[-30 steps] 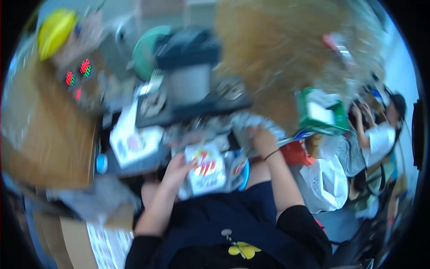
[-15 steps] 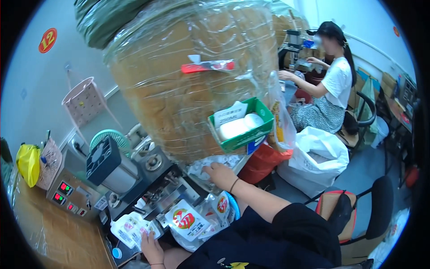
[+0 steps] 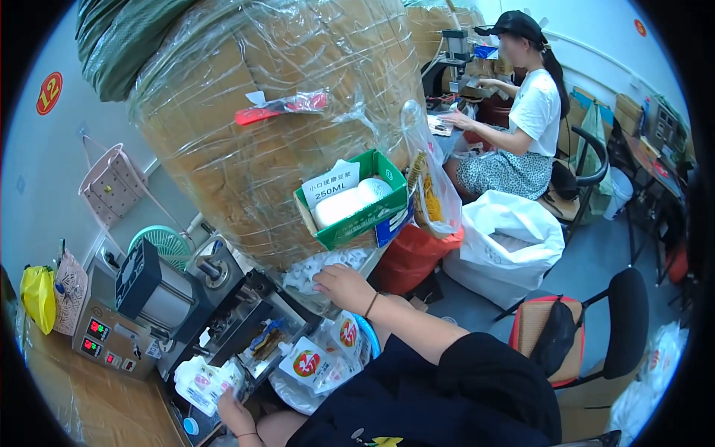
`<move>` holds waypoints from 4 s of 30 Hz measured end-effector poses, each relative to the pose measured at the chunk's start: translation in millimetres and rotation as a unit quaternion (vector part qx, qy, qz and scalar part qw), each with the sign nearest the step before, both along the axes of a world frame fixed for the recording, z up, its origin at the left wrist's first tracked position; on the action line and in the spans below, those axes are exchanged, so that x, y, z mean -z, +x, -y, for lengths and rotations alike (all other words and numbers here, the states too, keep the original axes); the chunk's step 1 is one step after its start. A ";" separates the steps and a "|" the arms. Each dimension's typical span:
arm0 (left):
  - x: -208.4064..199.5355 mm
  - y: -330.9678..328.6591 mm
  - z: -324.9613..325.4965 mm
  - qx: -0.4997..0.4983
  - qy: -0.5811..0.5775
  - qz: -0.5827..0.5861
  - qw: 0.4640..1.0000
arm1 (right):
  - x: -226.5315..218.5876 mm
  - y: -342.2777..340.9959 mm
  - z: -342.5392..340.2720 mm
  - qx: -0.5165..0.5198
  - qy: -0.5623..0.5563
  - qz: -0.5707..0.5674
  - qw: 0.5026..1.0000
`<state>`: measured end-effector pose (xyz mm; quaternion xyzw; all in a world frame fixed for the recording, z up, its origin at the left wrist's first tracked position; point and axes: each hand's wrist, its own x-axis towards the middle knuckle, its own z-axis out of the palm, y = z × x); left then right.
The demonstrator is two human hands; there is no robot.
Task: Manually placing plastic components into bags and sealing them using a heat-sealer machine.
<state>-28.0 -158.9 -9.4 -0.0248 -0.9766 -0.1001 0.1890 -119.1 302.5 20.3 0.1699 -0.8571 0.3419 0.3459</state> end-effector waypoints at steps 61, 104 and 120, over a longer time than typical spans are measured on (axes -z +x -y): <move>-25.9 35.0 -114.5 0.134 0.566 0.205 0.787 | -70.4 34.7 127.4 -0.332 -0.122 0.235 0.906; -17.4 27.6 -113.7 0.128 0.500 0.214 0.829 | -67.6 33.9 125.6 -0.309 -0.079 0.260 0.911; -18.7 39.7 -168.0 0.175 0.731 0.361 0.552 | -81.4 30.9 84.3 -0.320 0.186 0.166 0.914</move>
